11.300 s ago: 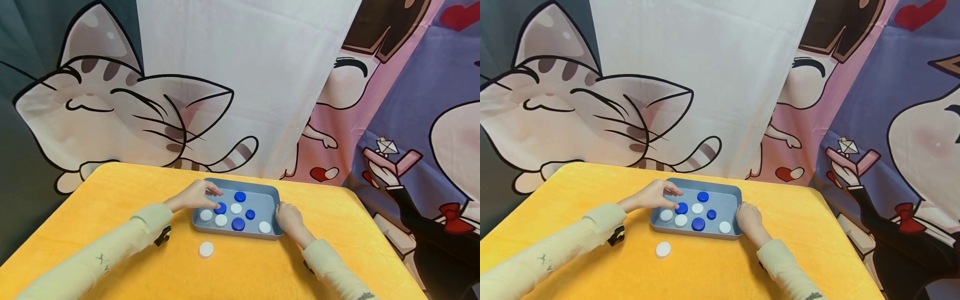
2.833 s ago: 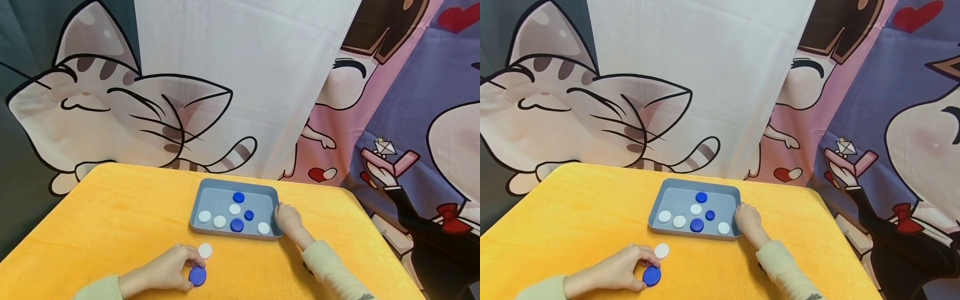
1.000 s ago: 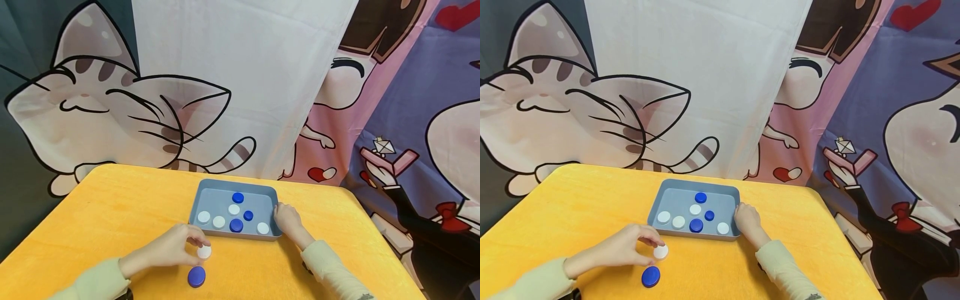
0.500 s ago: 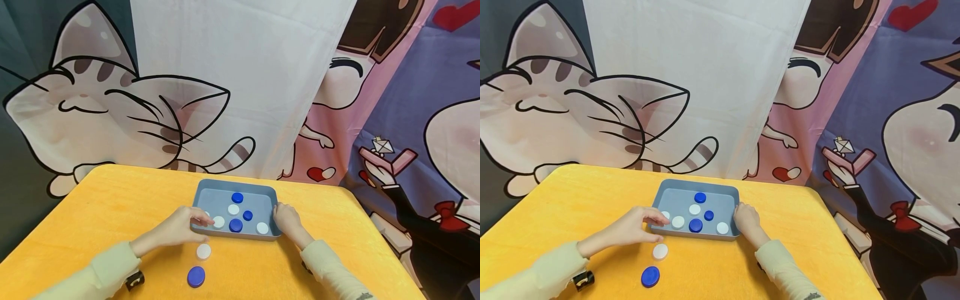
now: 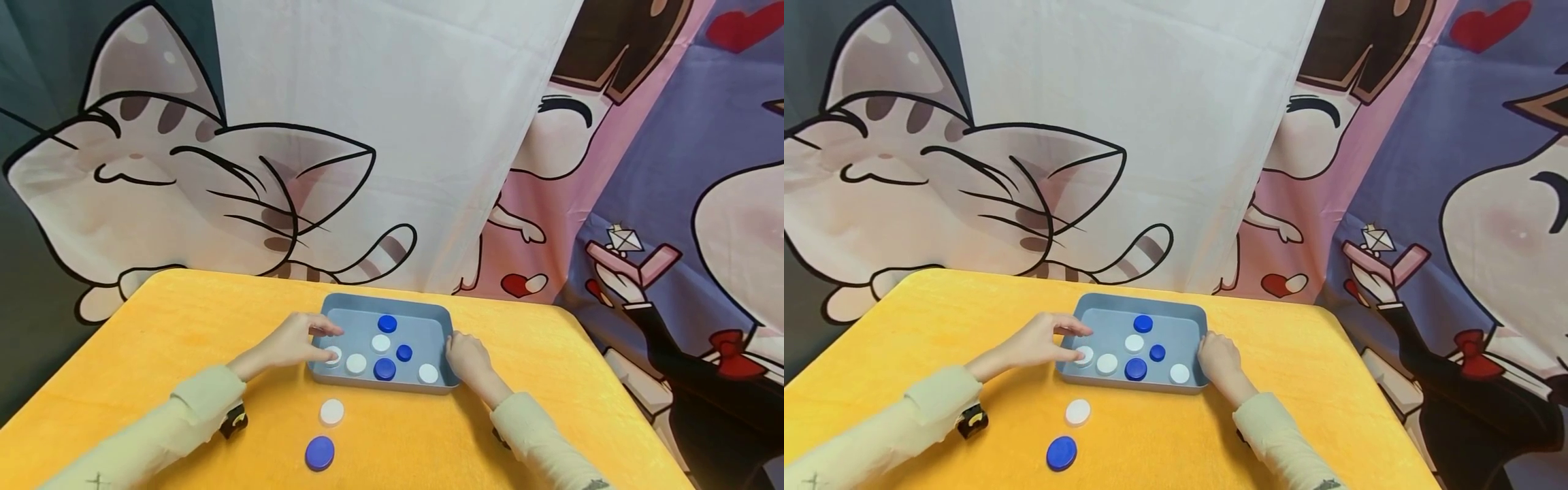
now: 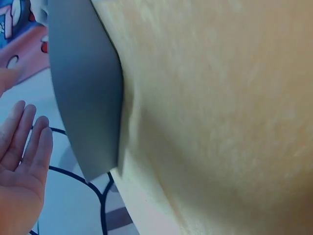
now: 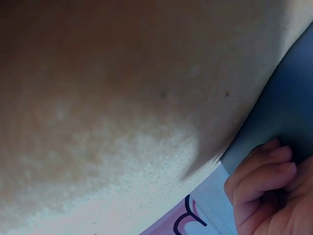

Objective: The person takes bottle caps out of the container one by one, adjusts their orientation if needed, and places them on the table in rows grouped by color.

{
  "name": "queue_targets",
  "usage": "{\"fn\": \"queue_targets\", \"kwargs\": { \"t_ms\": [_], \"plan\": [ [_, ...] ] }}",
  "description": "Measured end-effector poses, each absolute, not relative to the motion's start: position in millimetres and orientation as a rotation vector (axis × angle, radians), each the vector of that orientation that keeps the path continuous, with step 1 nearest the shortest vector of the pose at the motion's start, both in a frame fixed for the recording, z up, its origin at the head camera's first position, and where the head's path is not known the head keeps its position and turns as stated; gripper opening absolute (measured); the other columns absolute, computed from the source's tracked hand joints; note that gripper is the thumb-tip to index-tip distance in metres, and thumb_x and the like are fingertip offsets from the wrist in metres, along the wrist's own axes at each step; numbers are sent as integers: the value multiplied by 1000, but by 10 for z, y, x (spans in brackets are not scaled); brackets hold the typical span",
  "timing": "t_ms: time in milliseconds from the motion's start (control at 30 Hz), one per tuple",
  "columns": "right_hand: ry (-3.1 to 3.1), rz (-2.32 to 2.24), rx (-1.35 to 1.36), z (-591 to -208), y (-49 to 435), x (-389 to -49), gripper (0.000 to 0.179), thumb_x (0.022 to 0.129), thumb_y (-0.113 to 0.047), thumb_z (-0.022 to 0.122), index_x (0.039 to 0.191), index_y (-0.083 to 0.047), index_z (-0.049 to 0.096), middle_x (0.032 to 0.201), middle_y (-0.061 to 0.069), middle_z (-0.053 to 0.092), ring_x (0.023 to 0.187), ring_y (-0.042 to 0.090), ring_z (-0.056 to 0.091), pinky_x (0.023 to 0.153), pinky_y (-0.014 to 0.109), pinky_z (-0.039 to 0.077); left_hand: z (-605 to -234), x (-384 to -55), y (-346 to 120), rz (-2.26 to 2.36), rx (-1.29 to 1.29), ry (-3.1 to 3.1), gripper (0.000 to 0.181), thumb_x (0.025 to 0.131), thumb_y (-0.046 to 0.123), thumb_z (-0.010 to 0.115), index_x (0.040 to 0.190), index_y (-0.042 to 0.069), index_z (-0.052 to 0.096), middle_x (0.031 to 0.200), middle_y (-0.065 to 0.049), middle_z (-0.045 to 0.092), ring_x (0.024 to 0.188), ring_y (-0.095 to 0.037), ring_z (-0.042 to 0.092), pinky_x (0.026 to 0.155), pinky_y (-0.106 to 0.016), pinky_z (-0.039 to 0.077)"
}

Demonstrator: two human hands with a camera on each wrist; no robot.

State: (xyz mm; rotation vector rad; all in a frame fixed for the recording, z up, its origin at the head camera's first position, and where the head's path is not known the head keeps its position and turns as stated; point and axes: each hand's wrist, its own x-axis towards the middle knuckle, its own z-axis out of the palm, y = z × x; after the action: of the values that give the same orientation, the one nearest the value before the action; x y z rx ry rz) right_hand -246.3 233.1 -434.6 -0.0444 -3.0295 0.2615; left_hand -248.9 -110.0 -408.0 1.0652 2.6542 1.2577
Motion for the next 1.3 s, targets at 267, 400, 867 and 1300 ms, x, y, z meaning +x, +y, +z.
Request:
{"fn": "queue_targets", "kwargs": {
  "t_ms": [267,400,867,1300],
  "plan": [
    [-3020,261,-26,-4338,2330,-2455,28,97,-16,50,86,5,65,72,19,64,65,33,64,58,42,53,-4173,-2674,-1087,1135,1095,2692,41,75,24,81,108,3,71,105,-5,73,106,-26,64,94,-48,49],
    [-3020,263,-23,-4341,2326,-2453,28,97,-16,50,86,5,65,71,18,64,64,32,64,57,41,52,-4230,-2720,-1092,1126,1109,2652,41,75,25,80,109,4,71,106,-5,72,102,-24,64,92,-48,50],
    [-3001,248,-8,-4334,2324,-2432,28,97,-15,50,83,5,64,70,19,63,63,33,64,56,43,53,-4293,-2736,-1045,998,1156,2657,37,75,21,80,108,7,71,108,-2,71,104,-22,63,95,-44,49],
    [-2974,235,-7,-4344,2317,-2435,27,96,-15,50,82,5,63,71,21,64,64,36,65,56,45,53,-4285,-2758,-1011,887,1171,2640,37,74,18,81,108,8,72,108,-2,70,105,-23,61,95,-45,49]
  ]
}}
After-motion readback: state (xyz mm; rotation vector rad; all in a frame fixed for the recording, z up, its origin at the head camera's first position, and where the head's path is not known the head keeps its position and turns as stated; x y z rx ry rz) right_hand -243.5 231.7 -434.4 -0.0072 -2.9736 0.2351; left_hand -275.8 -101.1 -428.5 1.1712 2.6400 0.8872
